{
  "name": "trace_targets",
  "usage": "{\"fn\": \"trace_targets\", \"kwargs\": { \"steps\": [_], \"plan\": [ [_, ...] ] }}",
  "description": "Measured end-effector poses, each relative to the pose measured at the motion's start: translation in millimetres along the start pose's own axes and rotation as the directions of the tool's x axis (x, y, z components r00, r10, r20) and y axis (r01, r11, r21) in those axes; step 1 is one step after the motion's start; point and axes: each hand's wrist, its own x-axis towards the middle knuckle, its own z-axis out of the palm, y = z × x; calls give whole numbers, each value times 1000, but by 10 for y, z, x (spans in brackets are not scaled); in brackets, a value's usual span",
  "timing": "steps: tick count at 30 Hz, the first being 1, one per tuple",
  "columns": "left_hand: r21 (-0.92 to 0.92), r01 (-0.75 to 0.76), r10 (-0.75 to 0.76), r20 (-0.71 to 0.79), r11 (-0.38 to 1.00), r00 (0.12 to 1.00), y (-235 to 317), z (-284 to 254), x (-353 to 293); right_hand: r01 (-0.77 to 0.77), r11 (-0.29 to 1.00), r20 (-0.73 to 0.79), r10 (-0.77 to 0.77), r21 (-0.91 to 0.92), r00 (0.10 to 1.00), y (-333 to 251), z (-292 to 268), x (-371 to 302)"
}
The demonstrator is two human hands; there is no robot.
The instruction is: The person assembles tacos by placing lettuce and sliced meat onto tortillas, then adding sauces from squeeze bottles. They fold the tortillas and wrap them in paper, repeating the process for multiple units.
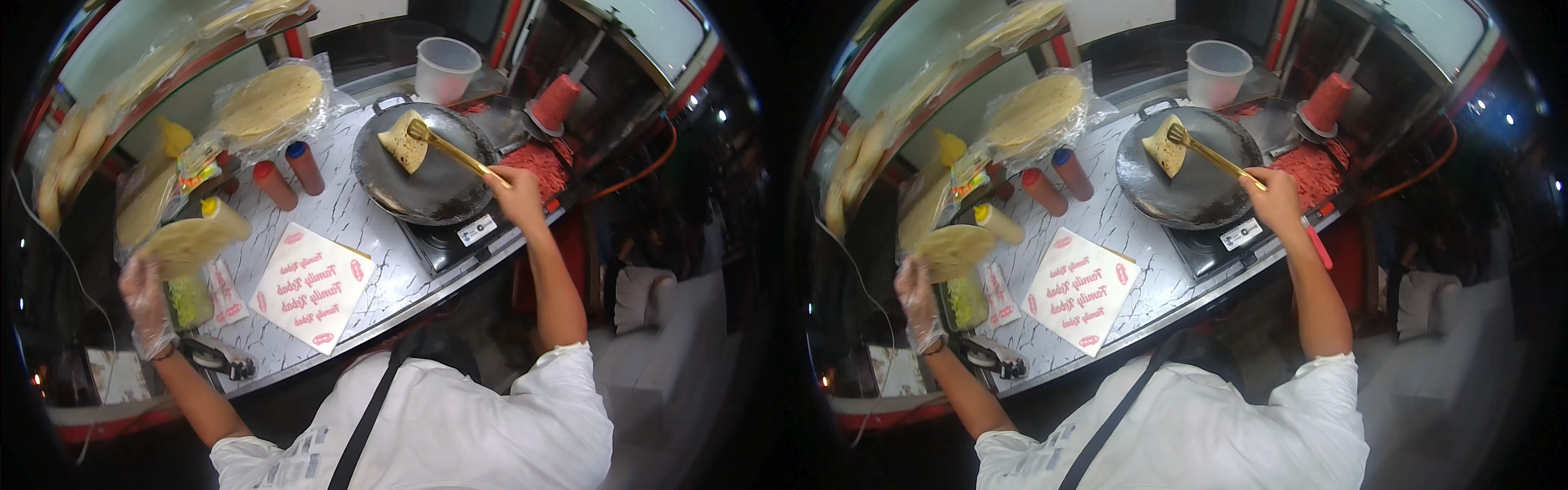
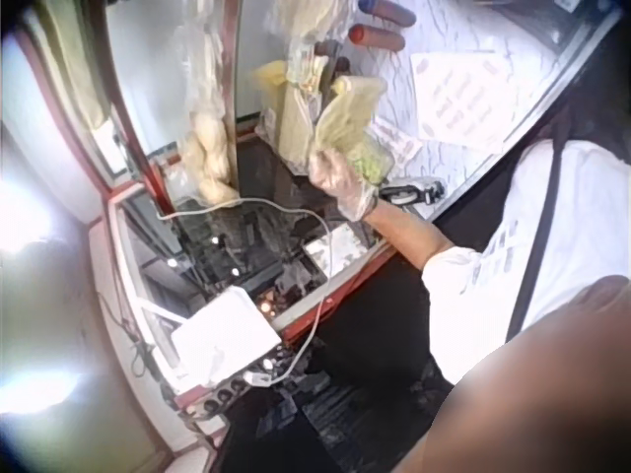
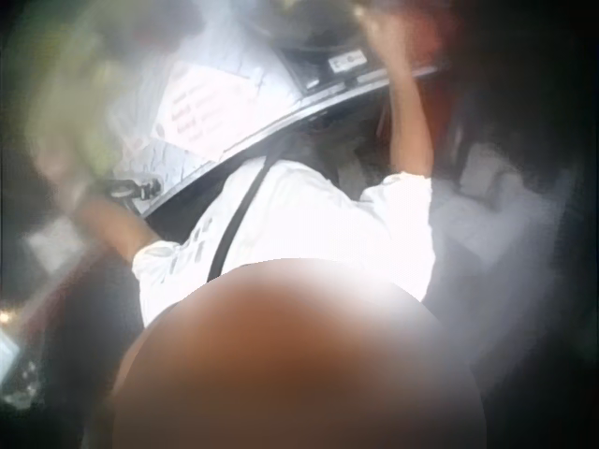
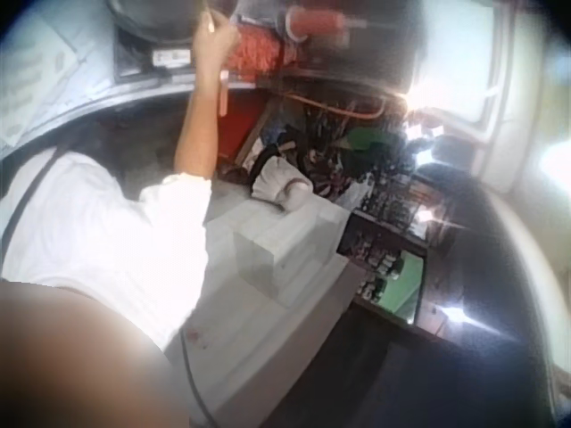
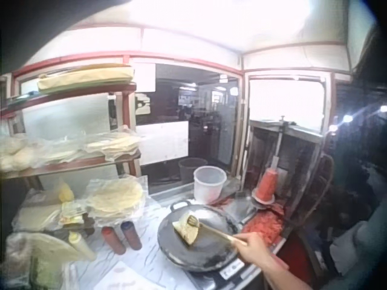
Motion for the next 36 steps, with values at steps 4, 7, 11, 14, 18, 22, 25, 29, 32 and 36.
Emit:
{"fn": "trace_targets", "kwargs": {
  "steps": [4,7,11,14,18,22,25,29,32,36],
  "plan": [
    [31,94,-99,328,995,939,319,549,-430,-79,986,68,70,144,995,-77,-457,2],
    [75,0,-30,403,997,915,481,858,-695,-101,993,43,103,-64,994,129,-602,-38],
    [88,-288,164,652,953,740,249,1042,-1100,-106,983,-28,103,-150,994,532,-700,-227],
    [452,-276,-158,715,848,681,-112,1062,-1434,-141,989,33,139,52,990,651,-733,-360],
    [526,36,-271,379,850,885,-425,1389,-1873,26,994,44,-31,110,999,421,-587,-556],
    [575,10,-269,368,818,890,-652,1664,-1960,149,952,220,-211,269,952,-3,-240,-856],
    [514,14,-247,388,858,888,-744,1691,-1933,269,917,321,-360,294,876,-245,92,-1022],
    [502,4,-190,321,865,928,-765,1573,-1871,332,904,411,-420,271,809,-466,736,-1241],
    [500,15,-108,158,866,981,-887,1088,-1513,419,896,531,-429,148,731,-583,1085,-1381],
    [585,86,-129,31,806,991,-1314,127,-731,386,914,542,-387,121,746,-663,1094,-1414]
  ]
}}
